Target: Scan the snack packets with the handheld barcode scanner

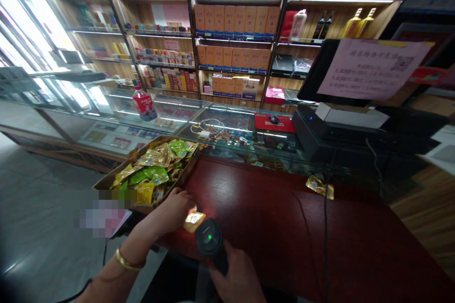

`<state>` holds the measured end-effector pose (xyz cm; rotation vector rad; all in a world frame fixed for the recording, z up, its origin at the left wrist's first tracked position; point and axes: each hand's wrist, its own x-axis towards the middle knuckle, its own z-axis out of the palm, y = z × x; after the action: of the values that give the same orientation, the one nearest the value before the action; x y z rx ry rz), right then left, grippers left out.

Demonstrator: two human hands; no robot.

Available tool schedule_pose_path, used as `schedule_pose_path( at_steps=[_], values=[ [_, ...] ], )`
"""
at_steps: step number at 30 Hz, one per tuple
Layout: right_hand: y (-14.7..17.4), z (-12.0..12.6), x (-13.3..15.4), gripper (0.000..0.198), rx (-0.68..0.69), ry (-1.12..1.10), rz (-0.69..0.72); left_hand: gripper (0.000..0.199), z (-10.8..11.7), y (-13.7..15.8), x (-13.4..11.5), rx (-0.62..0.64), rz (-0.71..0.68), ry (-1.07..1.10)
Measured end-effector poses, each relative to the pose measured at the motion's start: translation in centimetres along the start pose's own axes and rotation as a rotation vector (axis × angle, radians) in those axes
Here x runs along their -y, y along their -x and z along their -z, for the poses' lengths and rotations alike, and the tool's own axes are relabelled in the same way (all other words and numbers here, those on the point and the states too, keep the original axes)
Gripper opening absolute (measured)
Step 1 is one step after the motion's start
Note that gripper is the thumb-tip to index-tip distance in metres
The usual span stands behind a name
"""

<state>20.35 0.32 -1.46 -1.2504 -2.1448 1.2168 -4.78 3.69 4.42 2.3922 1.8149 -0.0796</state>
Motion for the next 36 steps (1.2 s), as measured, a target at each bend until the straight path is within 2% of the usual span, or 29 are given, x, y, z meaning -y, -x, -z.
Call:
schedule_pose_path(
  at_steps=[4, 7, 9, 11, 13, 15, 17, 21, 23, 25, 26, 28, 30, 32, 34, 36],
  values=[
    [-0.1, -0.5, -0.2, 0.025, 0.004, -0.058, -0.01, 0.021, 0.6, 0.0, -0.2, 0.015, 0.01, 0.029],
    [-0.1, -1.5, -1.4, 0.038, -0.047, -0.178, -0.096, 0.022, -0.3, -0.4, 0.2, -0.084, 0.126, 0.213],
    [-0.2, -1.8, -2.6, 0.048, -0.133, -0.312, -0.157, 0.021, -2.1, -1.2, 0.5, -0.224, 0.285, 0.515],
    [-0.2, -1.6, -4.1, 0.054, -0.248, -0.472, -0.172, 0.016, -4.5, -2.7, 0.3, -0.346, 0.428, 0.916],
    [0.0, -0.7, -5.6, 0.058, -0.39, -0.614, -0.171, 0.013, -6.9, -5.0, -0.8, -0.358, 0.474, 1.218],
    [0.3, 0.4, -7.1, 0.063, -0.533, -0.713, -0.185, 0.012, -8.6, -8.3, -2.8, -0.29, 0.442, 1.332],
    [0.7, 1.2, -8.2, 0.068, -0.652, -0.779, -0.195, 0.011, -9.2, -12.1, -5.8, -0.221, 0.387, 1.375],
    [1.3, 1.5, -9.7, 0.065, -0.775, -0.824, -0.186, 0.011, -7.9, -19.2, -12.9, -0.086, 0.23, 1.45],
    [1.5, 1.3, -10.1, 0.064, -0.791, -0.811, -0.211, 0.019, -6.9, -21.0, -15.5, -0.057, 0.156, 1.454],
    [1.7, 1.0, -10.3, 0.061, -0.792, -0.788, -0.254, 0.025, -6.0, -21.3, -16.4, -0.09, 0.111, 1.42],
    [1.9, 1.0, -10.4, 0.06, -0.79, -0.777, -0.268, 0.026, -5.6, -20.8, -16.0, -0.128, 0.095, 1.39],
    [2.0, 1.1, -10.5, 0.058, -0.774, -0.758, -0.268, 0.03, -4.7, -18.3, -13.7, -0.226, 0.079, 1.311],
    [1.9, 1.5, -10.4, 0.059, -0.735, -0.755, -0.265, 0.032, -3.4, -14.2, -9.8, -0.339, 0.101, 1.208],
    [1.6, 2.0, -10.1, 0.061, -0.694, -0.774, -0.286, 0.03, -1.6, -9.0, -5.1, -0.455, 0.181, 1.06],
    [1.0, 2.3, -9.7, 0.063, -0.645, -0.808, -0.306, 0.027, 0.3, -3.9, -0.3, -0.597, 0.36, 0.567],
    [0.0, 2.1, -9.1, 0.064, -0.591, -0.833, -0.289, 0.031, 1.9, 0.1, 3.9, -0.627, 0.573, 0.193]
  ],
)
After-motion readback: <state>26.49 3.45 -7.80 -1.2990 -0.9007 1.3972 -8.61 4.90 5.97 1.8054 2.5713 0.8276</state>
